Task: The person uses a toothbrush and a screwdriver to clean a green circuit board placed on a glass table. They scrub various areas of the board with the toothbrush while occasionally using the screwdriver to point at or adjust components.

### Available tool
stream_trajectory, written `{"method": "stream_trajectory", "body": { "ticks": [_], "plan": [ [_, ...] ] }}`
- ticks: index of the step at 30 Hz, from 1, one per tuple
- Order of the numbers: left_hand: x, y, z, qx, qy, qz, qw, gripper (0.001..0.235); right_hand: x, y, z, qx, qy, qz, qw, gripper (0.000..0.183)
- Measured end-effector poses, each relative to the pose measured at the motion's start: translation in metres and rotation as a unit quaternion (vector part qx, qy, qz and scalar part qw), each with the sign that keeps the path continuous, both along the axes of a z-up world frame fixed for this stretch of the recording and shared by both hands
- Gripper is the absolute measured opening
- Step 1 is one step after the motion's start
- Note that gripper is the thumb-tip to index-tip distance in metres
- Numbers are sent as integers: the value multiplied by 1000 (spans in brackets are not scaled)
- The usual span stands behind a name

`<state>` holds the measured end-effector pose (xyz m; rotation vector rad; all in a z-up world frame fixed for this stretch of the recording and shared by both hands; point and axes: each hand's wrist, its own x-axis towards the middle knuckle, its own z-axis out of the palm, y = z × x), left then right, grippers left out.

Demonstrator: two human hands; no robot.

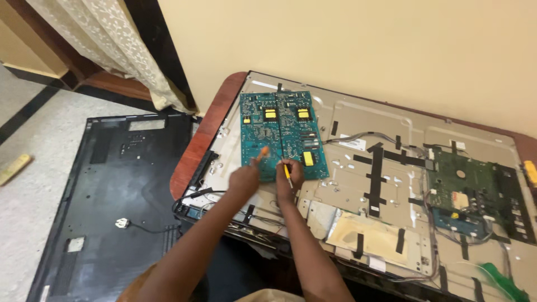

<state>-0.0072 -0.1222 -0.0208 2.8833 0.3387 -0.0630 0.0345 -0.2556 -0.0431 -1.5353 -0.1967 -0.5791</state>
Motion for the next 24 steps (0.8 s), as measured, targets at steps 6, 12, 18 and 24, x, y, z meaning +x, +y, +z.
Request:
{"method": "stream_trajectory", "body": {
  "ticks": [6,12,18,24],
  "plan": [
    [-4,16,16,-29,21,-59,998,62,-3,2,8,24,21,28,999,13],
    [-1,15,24,-39,39,16,998,59,-2,0,10,-7,30,-15,999,14],
    [-5,13,30,-47,33,-12,998,62,-4,0,11,24,45,14,999,13],
    [-9,20,35,-72,60,24,995,69,-4,2,11,-12,11,-3,1000,13]
  ]
}}
